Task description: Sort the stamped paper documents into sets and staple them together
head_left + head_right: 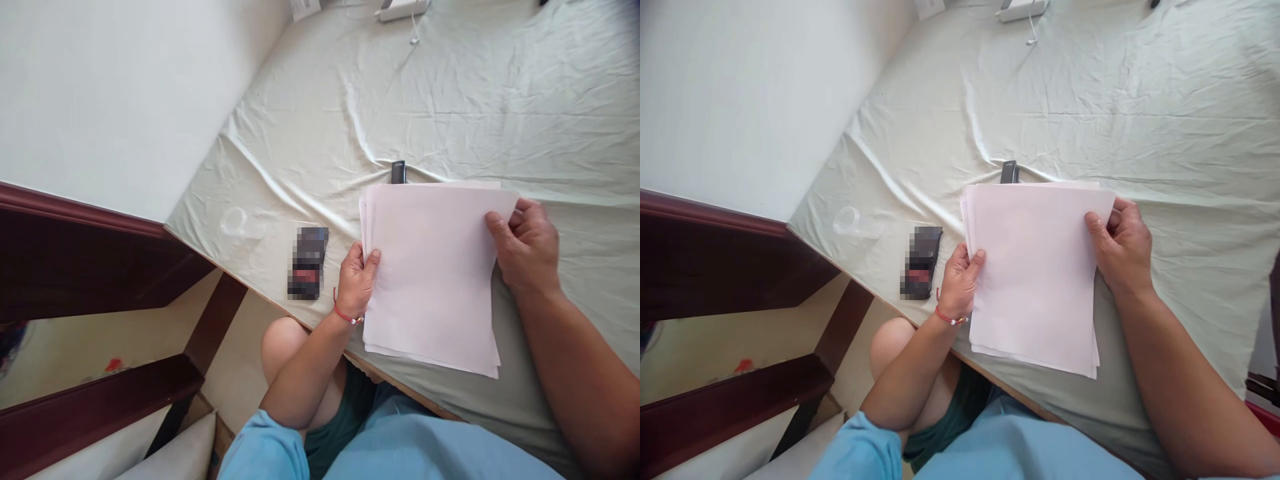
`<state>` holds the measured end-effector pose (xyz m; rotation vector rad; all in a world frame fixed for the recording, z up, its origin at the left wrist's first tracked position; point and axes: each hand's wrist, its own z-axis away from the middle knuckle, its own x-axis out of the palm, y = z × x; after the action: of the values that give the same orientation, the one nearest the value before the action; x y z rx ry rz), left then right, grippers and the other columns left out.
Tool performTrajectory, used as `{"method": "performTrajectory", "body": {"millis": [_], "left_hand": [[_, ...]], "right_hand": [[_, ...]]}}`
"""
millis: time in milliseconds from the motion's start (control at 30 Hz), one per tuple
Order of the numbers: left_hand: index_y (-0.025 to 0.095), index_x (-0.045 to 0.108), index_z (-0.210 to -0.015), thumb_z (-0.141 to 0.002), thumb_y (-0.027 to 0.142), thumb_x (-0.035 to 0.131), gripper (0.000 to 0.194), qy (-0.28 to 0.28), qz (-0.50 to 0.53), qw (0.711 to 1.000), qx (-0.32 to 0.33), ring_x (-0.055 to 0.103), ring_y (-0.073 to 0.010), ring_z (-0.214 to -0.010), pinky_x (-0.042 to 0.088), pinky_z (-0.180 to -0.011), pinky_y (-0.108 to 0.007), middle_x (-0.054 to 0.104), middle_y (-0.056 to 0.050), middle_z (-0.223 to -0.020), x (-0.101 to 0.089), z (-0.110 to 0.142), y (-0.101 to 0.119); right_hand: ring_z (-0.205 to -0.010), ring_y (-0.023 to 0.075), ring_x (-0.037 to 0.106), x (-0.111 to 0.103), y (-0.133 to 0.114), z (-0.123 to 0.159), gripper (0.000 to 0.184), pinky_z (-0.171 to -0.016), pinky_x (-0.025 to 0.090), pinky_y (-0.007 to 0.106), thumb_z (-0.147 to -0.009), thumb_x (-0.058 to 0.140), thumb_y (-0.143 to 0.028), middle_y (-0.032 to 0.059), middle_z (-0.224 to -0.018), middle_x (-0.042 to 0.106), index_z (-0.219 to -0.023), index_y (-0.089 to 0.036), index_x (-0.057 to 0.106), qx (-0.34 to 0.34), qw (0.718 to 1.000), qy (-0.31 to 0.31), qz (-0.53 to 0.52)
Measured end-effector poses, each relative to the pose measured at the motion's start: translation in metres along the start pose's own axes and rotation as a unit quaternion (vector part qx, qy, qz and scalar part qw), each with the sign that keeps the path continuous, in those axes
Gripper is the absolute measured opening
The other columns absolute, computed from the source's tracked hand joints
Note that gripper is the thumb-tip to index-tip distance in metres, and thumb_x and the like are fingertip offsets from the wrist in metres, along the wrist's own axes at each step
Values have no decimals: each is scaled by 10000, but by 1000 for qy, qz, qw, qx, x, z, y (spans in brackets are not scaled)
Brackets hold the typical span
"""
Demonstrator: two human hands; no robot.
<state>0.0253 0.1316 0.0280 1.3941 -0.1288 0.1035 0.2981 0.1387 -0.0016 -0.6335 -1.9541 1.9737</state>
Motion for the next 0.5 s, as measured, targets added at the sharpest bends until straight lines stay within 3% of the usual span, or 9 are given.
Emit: {"method": "performTrajectory", "body": {"millis": [200,500], "left_hand": [[197,670,-872,-865,618,796,439,31,11,999,-35,709,-251,-1013,573,-897,-338,728,-49,-884,0,-2,1],[207,628,-760,-727,601,877,468,52,42,995,-75,730,-264,-932,593,-797,-346,668,-8,-698,-1,-7,9]], "right_hand": [[-687,103,545,1,-7,2,335,-604,436,227,-798,865,-454,-2,-831,678,-936,-170,754,9,999,7,-44],[-658,84,469,1,-7,1,233,-640,403,239,-820,849,-352,-27,-731,576,-815,-160,716,-32,998,27,-44]]}}
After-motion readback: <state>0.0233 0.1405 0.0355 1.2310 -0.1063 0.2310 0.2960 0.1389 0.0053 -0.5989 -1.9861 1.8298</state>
